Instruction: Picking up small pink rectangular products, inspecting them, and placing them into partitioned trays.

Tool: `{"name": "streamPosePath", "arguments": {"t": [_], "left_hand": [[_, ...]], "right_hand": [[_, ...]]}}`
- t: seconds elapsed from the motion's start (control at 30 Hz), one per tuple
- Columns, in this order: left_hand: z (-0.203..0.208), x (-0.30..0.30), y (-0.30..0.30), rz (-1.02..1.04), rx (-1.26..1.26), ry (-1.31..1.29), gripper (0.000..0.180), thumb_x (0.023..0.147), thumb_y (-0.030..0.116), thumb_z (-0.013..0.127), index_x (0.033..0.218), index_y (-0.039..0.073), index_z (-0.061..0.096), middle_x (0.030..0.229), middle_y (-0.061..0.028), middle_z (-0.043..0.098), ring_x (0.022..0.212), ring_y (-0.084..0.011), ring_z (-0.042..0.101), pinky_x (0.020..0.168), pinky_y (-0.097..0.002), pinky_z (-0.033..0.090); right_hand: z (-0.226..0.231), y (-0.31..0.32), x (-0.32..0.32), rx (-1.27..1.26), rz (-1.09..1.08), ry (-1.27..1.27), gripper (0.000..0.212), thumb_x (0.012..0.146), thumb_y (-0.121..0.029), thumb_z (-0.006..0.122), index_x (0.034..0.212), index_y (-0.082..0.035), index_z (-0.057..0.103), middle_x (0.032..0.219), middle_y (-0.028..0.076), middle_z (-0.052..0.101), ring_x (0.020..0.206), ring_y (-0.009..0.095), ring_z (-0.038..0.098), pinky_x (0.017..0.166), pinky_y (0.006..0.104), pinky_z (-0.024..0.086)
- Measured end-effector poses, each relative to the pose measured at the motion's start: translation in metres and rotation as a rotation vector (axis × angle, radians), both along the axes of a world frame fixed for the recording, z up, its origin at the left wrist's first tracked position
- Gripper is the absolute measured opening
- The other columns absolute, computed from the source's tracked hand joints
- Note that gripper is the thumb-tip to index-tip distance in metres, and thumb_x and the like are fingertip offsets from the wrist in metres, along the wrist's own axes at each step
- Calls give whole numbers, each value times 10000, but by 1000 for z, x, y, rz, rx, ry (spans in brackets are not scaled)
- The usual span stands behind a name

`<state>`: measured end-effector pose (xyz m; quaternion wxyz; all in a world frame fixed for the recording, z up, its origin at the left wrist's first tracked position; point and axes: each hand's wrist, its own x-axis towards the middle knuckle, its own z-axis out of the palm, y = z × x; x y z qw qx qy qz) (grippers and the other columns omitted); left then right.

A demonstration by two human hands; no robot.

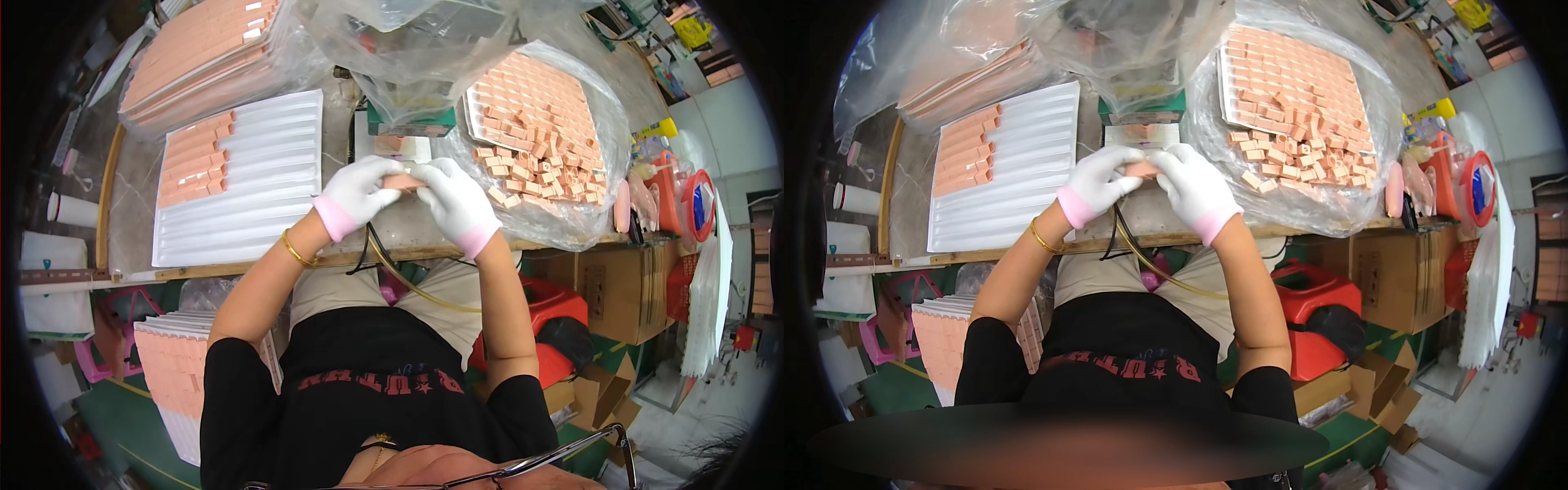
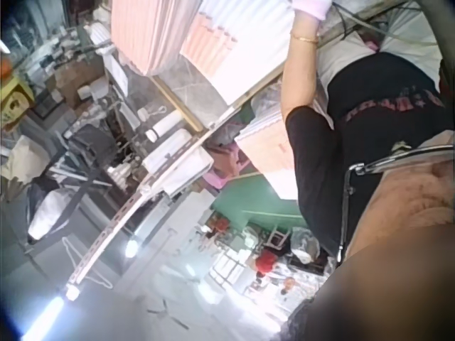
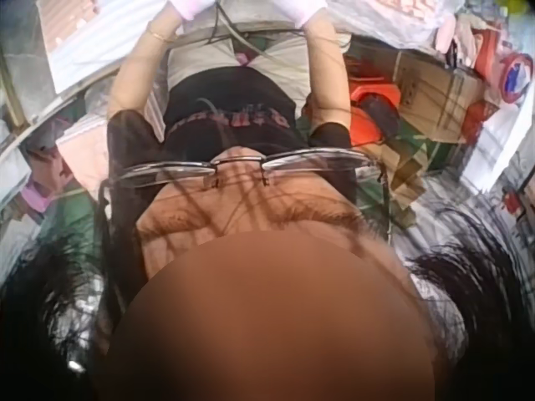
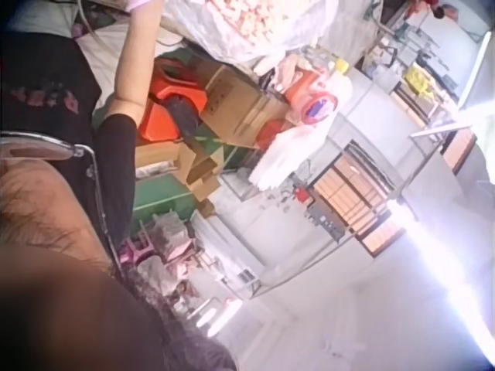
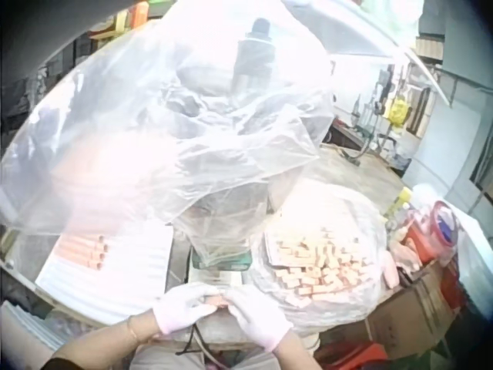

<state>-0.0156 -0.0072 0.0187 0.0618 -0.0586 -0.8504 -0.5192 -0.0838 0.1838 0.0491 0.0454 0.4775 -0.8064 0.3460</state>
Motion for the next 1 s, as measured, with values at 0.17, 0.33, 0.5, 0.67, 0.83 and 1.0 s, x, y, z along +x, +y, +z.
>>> {"name": "streamPosePath", "arguments": {"t": [0.17, 0.33, 0.5, 0.67, 0.83, 1.0], "left_hand": [[-3, 2, 17, -2, 326, -105, 347, 774, 149, 665, 1102, 54, 600, 1016, -97, 626, 825, -155, 609, 745, -298, 499], [-7, 9, -2, -104, 223, -70, 571, 772, 69, 671, 1304, 79, 464, 1046, -98, 588, 912, -151, 580, 821, -282, 500], [-5, 55, -170, 420, -741, -334, 213, 792, 58, 577, 997, 38, 635, 909, -146, 663, 873, -271, 637, 762, -370, 512], [-26, 86, -236, 419, -1138, -310, 178, 732, 93, 633, 909, 109, 631, 961, -143, 609, 946, -344, 556, 839, -425, 452], [-15, 82, -233, 358, -1041, -147, 242, 678, 77, 697, 898, 56, 599, 906, -146, 589, 888, -346, 547, 807, -424, 446], [-23, 70, -224, 379, -766, -16, 217, 746, 87, 704, 915, 21, 585, 920, -152, 608, 861, -330, 581, 789, -359, 470]], "right_hand": [[-5, 6, 1, -190, -9, -145, 477, 738, -132, 732, 1165, -32, 544, 1053, 140, 582, 919, 263, 585, 796, 358, 477], [-33, 6, -7, -167, -30, -365, 344, 699, -159, 766, 987, -18, 640, 1027, 137, 578, 955, 261, 567, 811, 350, 466], [-45, -5, -65, -62, -349, 41, 238, 693, -209, 726, 776, 1, 649, 947, 166, 584, 903, 330, 557, 809, 400, 457], [-37, -50, -60, 53, -419, -108, 318, 663, -297, 741, 899, -93, 673, 951, 147, 603, 936, 331, 563, 836, 399, 468], [-35, -9, -76, 149, -509, 82, 313, 744, -294, 676, 979, -87, 664, 960, 154, 613, 918, 328, 586, 823, 391, 476], [-45, 62, -111, 572, -614, 123, 226, 778, -244, 626, 959, -116, 666, 966, 115, 609, 950, 288, 583, 825, 400, 485]]}}
